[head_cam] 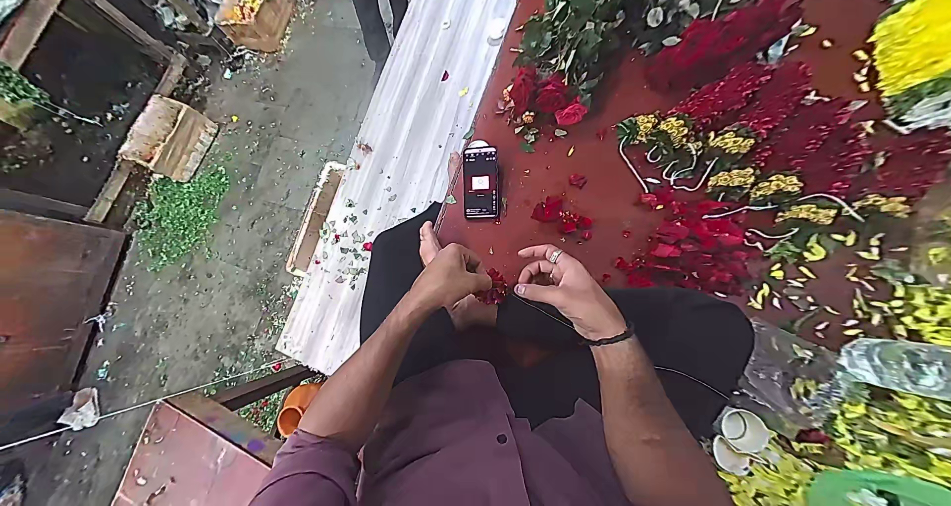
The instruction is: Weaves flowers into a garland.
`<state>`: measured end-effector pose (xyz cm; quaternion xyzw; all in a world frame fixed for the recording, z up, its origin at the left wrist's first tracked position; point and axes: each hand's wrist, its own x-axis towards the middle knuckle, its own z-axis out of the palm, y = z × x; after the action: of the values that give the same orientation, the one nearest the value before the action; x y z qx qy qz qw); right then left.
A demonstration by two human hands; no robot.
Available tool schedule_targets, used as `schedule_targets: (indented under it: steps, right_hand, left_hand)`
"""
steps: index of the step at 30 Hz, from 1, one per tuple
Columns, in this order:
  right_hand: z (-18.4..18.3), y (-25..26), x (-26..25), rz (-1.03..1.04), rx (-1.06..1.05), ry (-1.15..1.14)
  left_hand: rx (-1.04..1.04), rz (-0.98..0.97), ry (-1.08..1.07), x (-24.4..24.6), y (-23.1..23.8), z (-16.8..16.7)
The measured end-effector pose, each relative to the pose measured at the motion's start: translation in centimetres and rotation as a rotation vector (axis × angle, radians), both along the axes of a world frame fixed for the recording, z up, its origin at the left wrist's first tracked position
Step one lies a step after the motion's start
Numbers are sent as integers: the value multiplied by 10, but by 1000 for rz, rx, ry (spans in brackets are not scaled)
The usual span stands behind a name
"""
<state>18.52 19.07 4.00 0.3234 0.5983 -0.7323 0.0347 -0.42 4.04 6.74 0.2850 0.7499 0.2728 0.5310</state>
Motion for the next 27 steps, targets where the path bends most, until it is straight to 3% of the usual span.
schedule_targets:
  steps: [4, 10, 14, 17, 19, 22, 25, 27]
  right_hand:
    - [-7, -6, -1, 270, 7, -92]
    - [-1, 4, 4, 144, 148, 178]
    - [12, 4, 4, 105, 107, 405]
    - [8, 7, 4, 57, 61, 513]
    - [12, 9, 4, 6, -73, 472]
    - [56, -4, 1, -211, -175, 202]
    - [1, -7, 4, -86, -328, 560]
    - [-7, -8, 1, -19, -254, 564]
  left_hand:
    - [-4, 3, -18, -10, 2, 1]
    - [-41, -17, 65, -22, 1, 11]
    - [-121, -462, 222, -13, 16, 45]
    - [188, -682, -20, 5, 26, 74]
    - [448, -559, -145, 15, 37, 82]
    - [595, -251, -106, 24, 48, 77]
    - [515, 27, 130, 27, 48, 57]
    - [373, 145, 285, 25, 39, 36]
